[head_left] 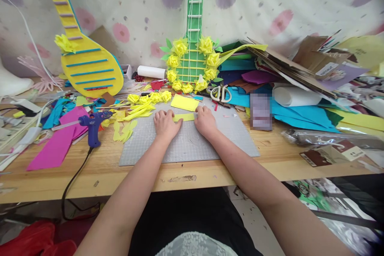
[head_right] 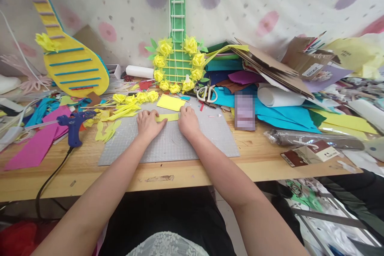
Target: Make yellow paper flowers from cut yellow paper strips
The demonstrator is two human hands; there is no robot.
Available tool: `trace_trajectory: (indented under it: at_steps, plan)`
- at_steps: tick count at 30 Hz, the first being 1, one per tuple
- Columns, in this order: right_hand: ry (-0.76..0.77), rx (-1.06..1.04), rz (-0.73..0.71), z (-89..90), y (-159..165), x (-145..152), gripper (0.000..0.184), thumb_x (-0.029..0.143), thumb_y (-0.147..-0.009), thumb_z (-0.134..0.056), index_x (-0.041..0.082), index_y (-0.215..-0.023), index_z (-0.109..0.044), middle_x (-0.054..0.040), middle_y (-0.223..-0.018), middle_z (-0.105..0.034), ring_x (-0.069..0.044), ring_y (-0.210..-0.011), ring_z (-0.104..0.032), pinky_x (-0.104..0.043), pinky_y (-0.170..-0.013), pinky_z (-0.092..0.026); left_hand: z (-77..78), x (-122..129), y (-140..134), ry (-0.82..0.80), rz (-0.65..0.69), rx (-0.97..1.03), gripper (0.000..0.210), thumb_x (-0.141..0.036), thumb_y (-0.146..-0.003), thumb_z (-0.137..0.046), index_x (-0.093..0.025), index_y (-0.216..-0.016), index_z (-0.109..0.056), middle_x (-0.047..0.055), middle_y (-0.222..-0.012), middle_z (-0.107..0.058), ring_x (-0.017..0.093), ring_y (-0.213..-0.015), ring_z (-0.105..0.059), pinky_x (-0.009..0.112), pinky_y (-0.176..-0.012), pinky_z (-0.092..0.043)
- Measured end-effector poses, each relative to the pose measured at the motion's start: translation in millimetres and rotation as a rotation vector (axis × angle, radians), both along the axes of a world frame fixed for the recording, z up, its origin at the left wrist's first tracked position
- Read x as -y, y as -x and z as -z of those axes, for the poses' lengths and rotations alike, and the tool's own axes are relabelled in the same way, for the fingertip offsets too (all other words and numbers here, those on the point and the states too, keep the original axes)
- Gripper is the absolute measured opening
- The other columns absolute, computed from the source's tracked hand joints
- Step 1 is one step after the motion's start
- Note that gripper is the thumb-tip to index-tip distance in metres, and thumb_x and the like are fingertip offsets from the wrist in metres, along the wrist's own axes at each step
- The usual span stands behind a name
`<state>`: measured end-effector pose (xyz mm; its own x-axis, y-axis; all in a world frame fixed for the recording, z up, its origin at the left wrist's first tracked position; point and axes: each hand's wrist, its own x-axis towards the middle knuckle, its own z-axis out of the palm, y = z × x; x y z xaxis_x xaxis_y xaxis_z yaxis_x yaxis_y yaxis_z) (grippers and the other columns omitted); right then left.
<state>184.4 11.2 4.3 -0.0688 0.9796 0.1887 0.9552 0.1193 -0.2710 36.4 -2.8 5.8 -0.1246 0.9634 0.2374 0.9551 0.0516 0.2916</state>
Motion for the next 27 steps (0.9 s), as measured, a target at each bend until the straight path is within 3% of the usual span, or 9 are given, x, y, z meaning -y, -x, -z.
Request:
trace_trajectory:
  at_steps: [5, 8, 11, 15, 21, 27]
  plan:
    - [-0.08, -0.078, -0.209, 4.0, 15.0, -2.5, 0.032, 0.015, -0.08, -0.039, 0.016, -0.11, -0.049, -0.01, -0.105, -0.05, -0.021, -0.101, -0.042, -0.031, -0.088, -0.034, 1.2, -3.3, 1.2, -0.006, 0.006, 0.032, 0.036, -0.053, -0.068, -0.055, -0.022, -0.088, -0.056, 0.011, -0.099, -0.051, 0.028, -0.105, -0.041, 0.039, -0.089, -0.031]
    - [-0.044, -0.066, -0.194, 8.1, 19.3, -4.6, 0.029, 0.022, -0.082, -0.042, 0.017, -0.109, -0.053, -0.0096, -0.105, -0.05, -0.022, -0.101, -0.041, -0.032, -0.089, -0.033, 0.4, -5.0, 9.4, 0.043, 0.014, 0.088, 0.031, -0.047, -0.069, -0.058, -0.024, -0.09, -0.055, 0.008, -0.1, -0.054, 0.027, -0.104, -0.043, 0.038, -0.088, -0.032]
    - [-0.024, -0.062, -0.193, 11.5, 17.5, -6.4, 0.028, 0.024, -0.084, -0.042, 0.018, -0.109, -0.053, -0.0093, -0.107, -0.05, -0.022, -0.104, -0.038, -0.033, -0.087, -0.033, 1.4, -6.8, 23.7, 0.065, 0.032, 0.2, 0.029, -0.031, -0.069, -0.059, -0.025, -0.096, -0.053, 0.003, -0.094, -0.059, 0.023, -0.099, -0.047, 0.035, -0.087, -0.035]
    - [-0.028, -0.058, -0.205, 12.8, 15.3, -6.9, 0.029, 0.024, -0.085, -0.04, 0.018, -0.111, -0.053, -0.0093, -0.109, -0.05, -0.022, -0.105, -0.038, -0.033, -0.087, -0.034, 6.2, -9.6, 38.5, 0.024, 0.074, 0.329, 0.031, -0.013, -0.07, -0.049, -0.022, -0.099, -0.052, 0.0, -0.089, -0.064, 0.018, -0.095, -0.05, 0.032, -0.087, -0.036]
    - [-0.135, -0.097, -0.274, 10.4, 15.0, -4.0, 0.026, 0.021, -0.083, -0.045, 0.016, -0.106, -0.055, -0.0091, -0.103, -0.053, -0.023, -0.101, -0.039, -0.033, -0.089, -0.034, 9.4, -11.8, 37.9, -0.033, 0.082, 0.462, 0.034, -0.013, -0.068, -0.046, -0.021, -0.1, -0.052, -0.001, -0.087, -0.065, 0.016, -0.087, -0.055, 0.034, -0.086, -0.038]
    - [-0.17, -0.115, -0.338, 11.3, 14.6, -3.9, 0.026, 0.018, -0.082, -0.045, 0.017, -0.105, -0.057, -0.0092, -0.101, -0.055, -0.023, -0.098, -0.041, -0.035, -0.087, -0.037, 8.3, -10.1, 35.9, -0.043, 0.17, 0.437, 0.039, -0.013, -0.062, -0.053, -0.022, -0.101, -0.053, 0.0, -0.088, -0.067, 0.019, -0.089, -0.055, 0.038, -0.09, -0.035]
